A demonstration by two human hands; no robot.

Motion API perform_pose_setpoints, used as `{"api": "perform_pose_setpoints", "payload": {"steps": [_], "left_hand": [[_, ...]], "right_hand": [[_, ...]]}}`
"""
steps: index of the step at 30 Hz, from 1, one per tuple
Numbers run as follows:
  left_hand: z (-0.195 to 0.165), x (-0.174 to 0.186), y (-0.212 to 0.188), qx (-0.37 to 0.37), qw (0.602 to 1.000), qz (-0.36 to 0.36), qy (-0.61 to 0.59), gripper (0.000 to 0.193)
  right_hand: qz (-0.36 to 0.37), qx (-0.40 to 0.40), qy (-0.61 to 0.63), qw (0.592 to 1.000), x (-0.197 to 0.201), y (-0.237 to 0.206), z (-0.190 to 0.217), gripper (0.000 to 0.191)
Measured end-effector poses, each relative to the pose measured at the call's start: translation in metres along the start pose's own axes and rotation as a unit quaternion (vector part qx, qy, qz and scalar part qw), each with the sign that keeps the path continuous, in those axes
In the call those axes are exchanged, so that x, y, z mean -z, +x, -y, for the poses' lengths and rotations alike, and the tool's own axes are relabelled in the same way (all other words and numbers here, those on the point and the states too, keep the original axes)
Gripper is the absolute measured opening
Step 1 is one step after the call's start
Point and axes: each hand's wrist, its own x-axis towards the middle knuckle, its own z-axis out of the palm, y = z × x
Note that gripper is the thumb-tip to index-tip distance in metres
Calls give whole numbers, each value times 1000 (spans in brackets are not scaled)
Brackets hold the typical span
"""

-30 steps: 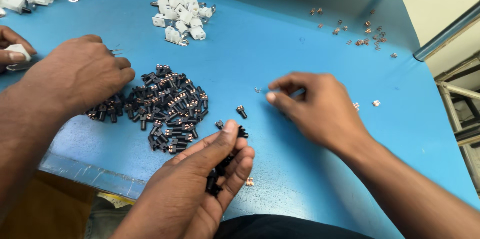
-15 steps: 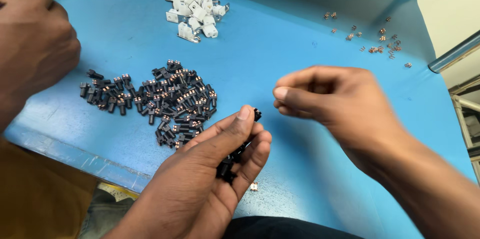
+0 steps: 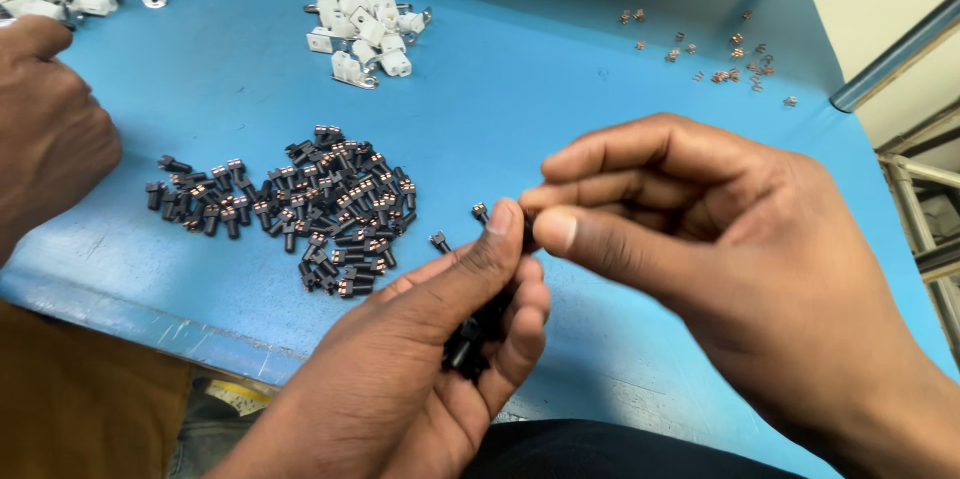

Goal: The person repeatedly picks small black cylindrical components and copper-colored metal pieces from a blue work surface, aligns them, and presses them together by hand. The assembled units are placed into a growing pile on the table. Another person works nearby with white plastic parts, but the camera wearer focuses on the black and copper components.

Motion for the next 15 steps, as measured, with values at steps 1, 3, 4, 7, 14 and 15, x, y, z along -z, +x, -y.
{"api": "perform_pose_setpoints", "payload": {"steps": [1,3,4,7,14,15], "left_hand": [[0,4,0,10,1000,-6,3,30],[5,11,2,23,999,-32,12,29],[8,14,4,26,998,-53,17,29],[9,21,8,19,993,-112,39,25],[-23,18,-3,-127,933,-315,-115,22],[-26,15,-5,-125,932,-317,-125,25]], "right_hand": [[2,15,-31,999,0,-2,-1,26],[8,40,-107,993,-1,-5,-2,23],[11,39,-138,990,-2,-5,-4,22],[22,-75,-109,991,-5,16,-15,23],[-20,-84,-382,920,-18,50,-43,28],[-4,-30,-401,916,-17,44,-43,28]]}}
